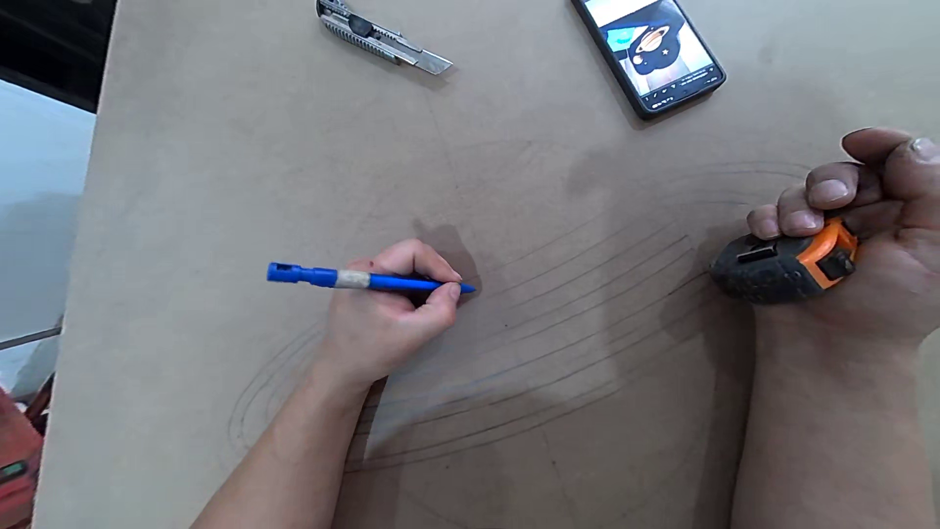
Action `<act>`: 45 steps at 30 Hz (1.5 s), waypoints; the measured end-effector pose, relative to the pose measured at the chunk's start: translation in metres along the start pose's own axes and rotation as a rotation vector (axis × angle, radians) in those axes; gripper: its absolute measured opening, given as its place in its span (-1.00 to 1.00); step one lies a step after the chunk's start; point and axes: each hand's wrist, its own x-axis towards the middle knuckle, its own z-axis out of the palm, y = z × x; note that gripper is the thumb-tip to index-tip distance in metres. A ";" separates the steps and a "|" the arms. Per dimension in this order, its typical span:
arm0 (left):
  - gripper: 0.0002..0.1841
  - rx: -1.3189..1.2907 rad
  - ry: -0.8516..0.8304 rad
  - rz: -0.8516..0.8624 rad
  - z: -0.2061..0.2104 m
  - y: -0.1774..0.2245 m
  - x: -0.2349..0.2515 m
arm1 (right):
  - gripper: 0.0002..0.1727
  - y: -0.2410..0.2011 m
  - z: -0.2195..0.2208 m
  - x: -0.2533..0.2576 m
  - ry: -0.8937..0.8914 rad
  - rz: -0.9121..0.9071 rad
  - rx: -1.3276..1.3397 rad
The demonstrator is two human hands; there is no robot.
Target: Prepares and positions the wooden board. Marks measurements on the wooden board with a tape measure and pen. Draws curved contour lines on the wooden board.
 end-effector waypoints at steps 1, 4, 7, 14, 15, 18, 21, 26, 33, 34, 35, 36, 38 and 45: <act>-0.95 0.029 0.017 0.002 0.002 0.000 0.000 | -0.52 0.000 0.000 0.000 -0.004 0.003 0.001; -0.95 0.051 0.020 -0.012 0.004 0.002 0.001 | -0.51 0.000 0.000 0.000 -0.006 -0.005 0.006; -0.95 0.064 0.016 -0.016 0.003 0.003 0.000 | -0.50 0.000 0.004 -0.002 0.006 -0.019 -0.012; -0.92 0.102 0.034 0.059 0.005 -0.012 -0.001 | -0.57 -0.006 0.007 -0.010 0.059 0.015 -0.009; -0.92 0.094 0.021 0.054 0.003 -0.012 -0.001 | -0.57 -0.006 0.007 -0.010 0.068 0.025 0.003; -0.92 0.076 -0.010 0.057 0.001 -0.012 0.000 | -0.56 -0.005 0.008 -0.010 0.085 0.025 0.044; -0.91 0.074 -0.023 0.062 0.000 -0.012 0.001 | -0.57 -0.006 0.009 -0.009 0.095 0.017 0.071; -0.91 0.075 -0.033 0.043 0.000 -0.008 0.001 | -0.57 -0.006 0.009 -0.009 0.101 0.019 0.078; -0.91 0.065 -0.022 0.056 0.001 -0.009 0.001 | -0.57 -0.006 0.009 -0.009 0.106 0.021 0.071; -0.91 0.059 -0.021 0.055 0.000 -0.010 0.001 | -0.57 -0.006 0.009 -0.008 0.104 0.020 0.071; -0.92 0.053 -0.021 0.055 0.000 -0.010 0.001 | -0.57 -0.005 0.009 -0.008 0.103 0.019 0.071; -0.92 0.050 -0.021 0.054 0.000 -0.009 0.002 | -0.56 -0.005 0.009 -0.008 0.101 0.018 0.070; -0.91 0.042 -0.018 0.045 0.000 -0.009 0.002 | -0.56 -0.005 0.009 -0.008 0.101 0.019 0.070; -0.93 0.070 -0.008 0.062 0.002 -0.010 0.000 | -0.57 -0.005 0.010 -0.010 0.104 0.019 0.067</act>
